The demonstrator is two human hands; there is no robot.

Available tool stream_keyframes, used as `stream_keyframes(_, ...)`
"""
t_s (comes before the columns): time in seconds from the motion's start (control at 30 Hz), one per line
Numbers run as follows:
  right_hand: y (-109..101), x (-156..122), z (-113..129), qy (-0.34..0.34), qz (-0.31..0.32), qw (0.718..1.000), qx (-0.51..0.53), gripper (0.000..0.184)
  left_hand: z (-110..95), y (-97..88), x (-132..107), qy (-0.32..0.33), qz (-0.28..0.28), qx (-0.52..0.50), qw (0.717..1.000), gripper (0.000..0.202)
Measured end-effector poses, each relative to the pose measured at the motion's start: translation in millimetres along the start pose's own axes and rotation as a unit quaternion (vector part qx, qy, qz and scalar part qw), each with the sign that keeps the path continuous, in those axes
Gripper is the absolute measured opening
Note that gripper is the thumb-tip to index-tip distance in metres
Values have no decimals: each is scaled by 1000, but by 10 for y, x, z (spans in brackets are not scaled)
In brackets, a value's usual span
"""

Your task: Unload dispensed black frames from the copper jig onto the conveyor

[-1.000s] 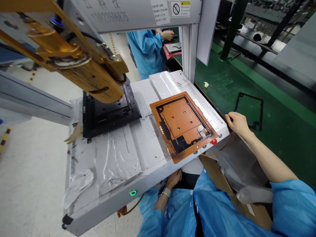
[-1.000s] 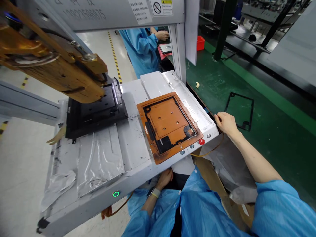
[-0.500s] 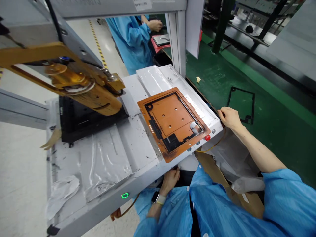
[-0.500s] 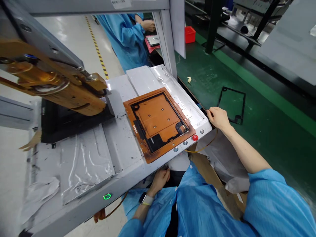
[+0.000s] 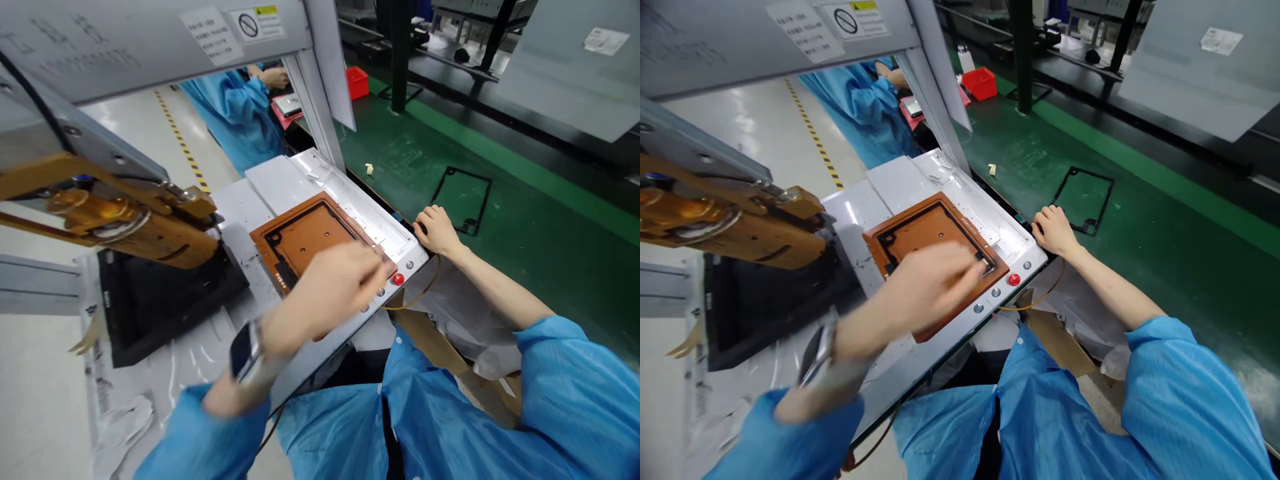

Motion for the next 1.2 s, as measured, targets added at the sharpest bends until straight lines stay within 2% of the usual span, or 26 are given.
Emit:
stream_keyframes(0.07,8,-3,13,-4,0,1000,8,28,522,168,276,-76,91,144,983,33)
stream_keyframes(0.13,22,-3,22,-5,3,1000,16,28,904,353,428,-119,171,215,954,43)
stream_keyframes(0.17,31,-3,27,-5,5,1000,19,29,1031,430,464,-128,201,231,943,47)
stream_keyframes(0.23,54,-3,37,-9,10,1000,24,29,1184,550,480,-134,243,238,931,53)
stream_keyframes(0.3,74,-2,35,-11,12,999,29,29,1249,620,469,-125,269,236,925,53)
stream_keyframes(0.4,93,6,-5,-6,8,999,45,28,1292,596,470,-96,284,235,925,49)
stream_keyframes(0.47,79,16,-30,-3,1,998,66,27,1287,423,492,-73,250,232,937,46)
stream_keyframes(0.53,12,16,-6,-5,-18,995,95,26,1242,120,477,-68,188,223,954,39)
stream_keyframes(0.6,-125,-21,137,-26,-45,990,127,29,1143,-231,382,-94,118,194,969,31)
stream_keyframes(0.67,-304,-130,458,-83,-64,983,151,31,956,-503,223,-116,57,133,983,32)
stream_keyframes(0.73,-471,-319,924,-169,-61,971,156,32,660,-666,66,-84,-9,78,993,38)
stream_keyframes(0.83,-604,-653,1624,-276,-24,951,136,32,213,-769,-150,8,-116,46,992,44)
stream_keyframes(0.93,-577,-872,2082,-343,35,935,75,37,-22,-821,-347,59,-213,53,974,42)
stream_keyframes(1.03,-523,-866,2253,-369,101,924,4,31,-62,-865,-491,55,-264,58,961,44)
stream_keyframes(1.2,-552,-550,2259,-322,227,919,-23,17,-60,-893,-578,38,-296,57,953,43)
Point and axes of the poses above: each hand's wrist, its own x-axis towards the middle knuckle, its own y-axis out of the palm, z = x × y, the point moved 7 cm from there along x, towards the middle knuckle, and after that the axes turned 12 degrees about y, right-handed, at the moved point
